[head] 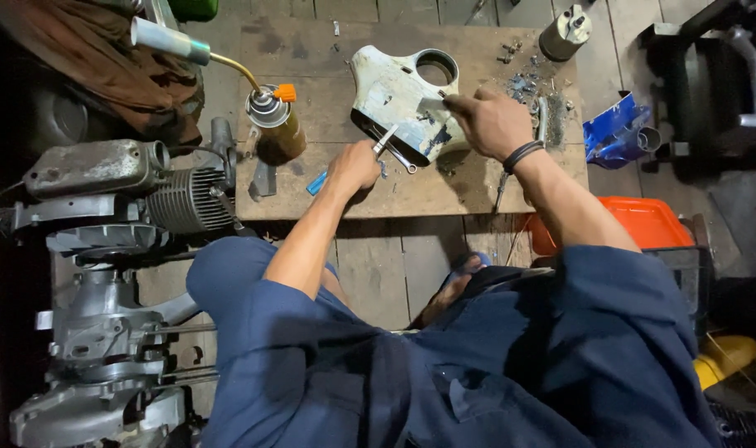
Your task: The person scrapes a metal part on a wooden table using a chisel and a hammer. They repeatedly strike the chisel to remove material from the surface. At the end, they pick up a lighter and a blowtorch canister.
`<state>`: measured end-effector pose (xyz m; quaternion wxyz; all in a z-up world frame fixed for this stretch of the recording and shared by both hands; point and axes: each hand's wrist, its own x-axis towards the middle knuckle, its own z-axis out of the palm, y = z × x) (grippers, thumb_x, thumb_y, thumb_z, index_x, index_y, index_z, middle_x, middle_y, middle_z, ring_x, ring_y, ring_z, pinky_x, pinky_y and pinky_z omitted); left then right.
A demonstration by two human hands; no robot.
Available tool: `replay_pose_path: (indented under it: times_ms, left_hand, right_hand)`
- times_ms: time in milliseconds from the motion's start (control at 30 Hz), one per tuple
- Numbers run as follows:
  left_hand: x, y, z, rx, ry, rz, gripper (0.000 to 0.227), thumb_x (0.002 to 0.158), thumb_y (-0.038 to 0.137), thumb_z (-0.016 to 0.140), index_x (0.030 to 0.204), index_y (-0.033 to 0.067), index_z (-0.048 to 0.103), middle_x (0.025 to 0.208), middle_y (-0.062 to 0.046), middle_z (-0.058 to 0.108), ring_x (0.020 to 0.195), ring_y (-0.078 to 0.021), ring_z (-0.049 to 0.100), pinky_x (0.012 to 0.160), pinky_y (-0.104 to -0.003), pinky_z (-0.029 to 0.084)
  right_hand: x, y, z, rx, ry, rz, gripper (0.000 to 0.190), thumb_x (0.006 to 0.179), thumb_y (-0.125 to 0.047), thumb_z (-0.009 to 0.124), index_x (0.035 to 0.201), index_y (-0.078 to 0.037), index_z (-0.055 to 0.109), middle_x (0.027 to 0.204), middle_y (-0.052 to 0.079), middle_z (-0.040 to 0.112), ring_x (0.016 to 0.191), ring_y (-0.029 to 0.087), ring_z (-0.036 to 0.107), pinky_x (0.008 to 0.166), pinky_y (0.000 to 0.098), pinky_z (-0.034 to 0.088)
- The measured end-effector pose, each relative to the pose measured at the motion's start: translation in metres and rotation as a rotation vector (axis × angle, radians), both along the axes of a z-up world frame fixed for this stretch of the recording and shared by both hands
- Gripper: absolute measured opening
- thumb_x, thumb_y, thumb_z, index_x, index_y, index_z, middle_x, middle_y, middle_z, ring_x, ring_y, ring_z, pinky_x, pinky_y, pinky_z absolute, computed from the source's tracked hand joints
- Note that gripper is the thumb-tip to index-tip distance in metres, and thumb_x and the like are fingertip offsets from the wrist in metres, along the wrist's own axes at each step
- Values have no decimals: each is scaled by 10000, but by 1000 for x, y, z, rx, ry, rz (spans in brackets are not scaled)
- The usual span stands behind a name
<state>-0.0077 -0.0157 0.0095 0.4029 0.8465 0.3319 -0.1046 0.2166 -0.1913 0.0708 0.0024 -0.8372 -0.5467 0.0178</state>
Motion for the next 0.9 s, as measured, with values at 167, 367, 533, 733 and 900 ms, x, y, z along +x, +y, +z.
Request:
replay_pose_path:
  times_ms: [167, 367, 533, 733, 900]
  left_hand:
    - [3, 3, -15, 9, 9, -20, 331, 849, 166, 599, 1142, 80, 727, 974, -175, 750, 993, -394, 730, 774, -531, 571]
    - [5, -1, 34, -13, 134, -28, 303, 910, 30, 491, 1154, 110, 653, 1040, -162, 702, 870, -395, 670, 667, -502, 515]
    - [2, -3, 34, -3, 137, -33, 284, 923, 32, 486, 1138, 112, 653, 1041, -162, 699, 873, -394, 668, 673, -500, 518]
    - [2, -2, 35, -12, 139, -34, 327, 930, 10, 471, 1187, 102, 651, 1061, -160, 711, 876, -383, 677, 675, -489, 524]
    - [0, -3, 39, -21, 139, -38, 298, 945, 37, 494, 1196, 100, 641, 1121, -167, 703, 929, -391, 683, 725, -493, 537]
  right_hand:
    - [4, -20, 11, -264, -290, -41, 255, 984, -376, 523, 1049, -426, 764, 810, 40, 721, 774, 278, 747, 623, 406, 581]
    - [-17, 9, 61, -320, -373, -44, 406, 1182, -464, 309, 1250, -368, 697, 651, -19, 467, 447, 116, 461, 364, 254, 456]
    - [-23, 18, 46, -241, -332, 40, 387, 1132, -478, 367, 1389, -403, 646, 721, 16, 588, 507, 127, 534, 425, 253, 531]
    - [-12, 18, 55, -461, -451, -165, 638, 1190, -555, 366, 784, -226, 731, 529, -71, 514, 432, 119, 559, 422, 289, 527]
    - [-2, 21, 38, -573, -527, -162, 698, 1067, -712, 359, 615, -206, 522, 568, -102, 317, 468, 70, 341, 449, 237, 415]
